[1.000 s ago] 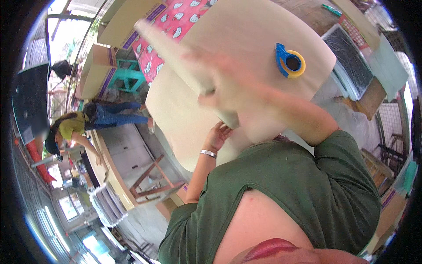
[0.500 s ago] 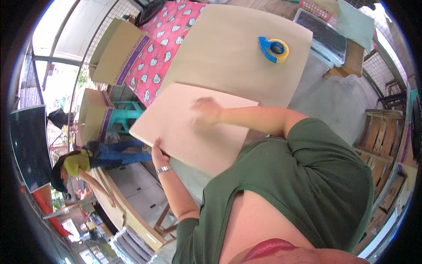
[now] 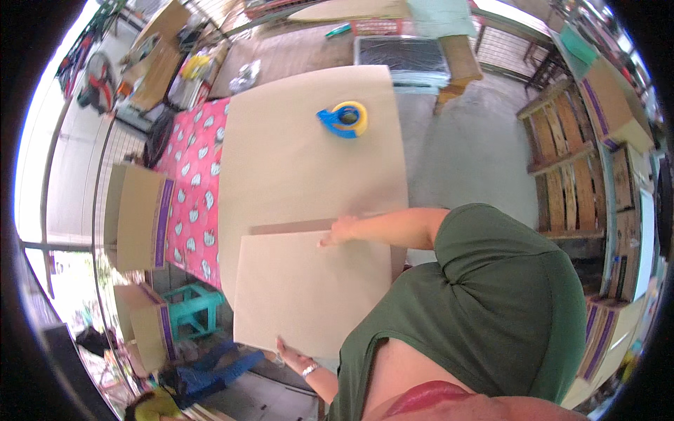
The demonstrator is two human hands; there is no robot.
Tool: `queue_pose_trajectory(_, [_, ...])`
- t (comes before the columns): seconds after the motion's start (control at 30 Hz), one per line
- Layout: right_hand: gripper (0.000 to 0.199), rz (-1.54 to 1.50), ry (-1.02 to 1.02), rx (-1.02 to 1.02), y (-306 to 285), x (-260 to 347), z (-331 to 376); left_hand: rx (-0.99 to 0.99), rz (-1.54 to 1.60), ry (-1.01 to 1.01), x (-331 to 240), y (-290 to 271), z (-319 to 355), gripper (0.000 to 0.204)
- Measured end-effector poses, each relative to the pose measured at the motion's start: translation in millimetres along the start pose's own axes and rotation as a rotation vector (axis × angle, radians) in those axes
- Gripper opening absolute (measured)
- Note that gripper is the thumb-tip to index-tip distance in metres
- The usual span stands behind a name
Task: The person picks up illustration boards and places them into a cardboard box, then wraps several black boards in brown paper by hand and secures the paper using tape from a dispenser.
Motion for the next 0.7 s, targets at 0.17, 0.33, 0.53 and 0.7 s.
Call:
queue_pose_trajectory(0.17, [0.093, -0.200, 0.005, -0.185, -43, -32, 57, 0.044, -0.050, 0.023, -42, 39, 9, 0.051])
queue_pose_trajectory(0.33, [0.094, -0.563, -0.129, -0.226, -118, -95, 139, 0.256, -0.073, 0.111, -78, 171, 69, 0.054])
queue_pose_trajectory(0.53, [0.084, -0.760, -0.059, -0.377, -157, -269, 249, 0.664, -0.189, 0.249, -40, 373, 153, 0.050])
queue_pose_trajectory(0.7, [0.080, -1.241, -0.065, -0.545, -147, -394, 349, 0.843, -0.377, 0.397, 16, 503, 246, 0.047])
Point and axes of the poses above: each hand's wrist, its own z-axis away from the middle knuckle, its own y-axis out of the palm, x = y × z, the point moved 10 cm from there along -z, towards the middle knuckle, and after that the axes turned 5 degrees about -z, right-handed, at the moved point
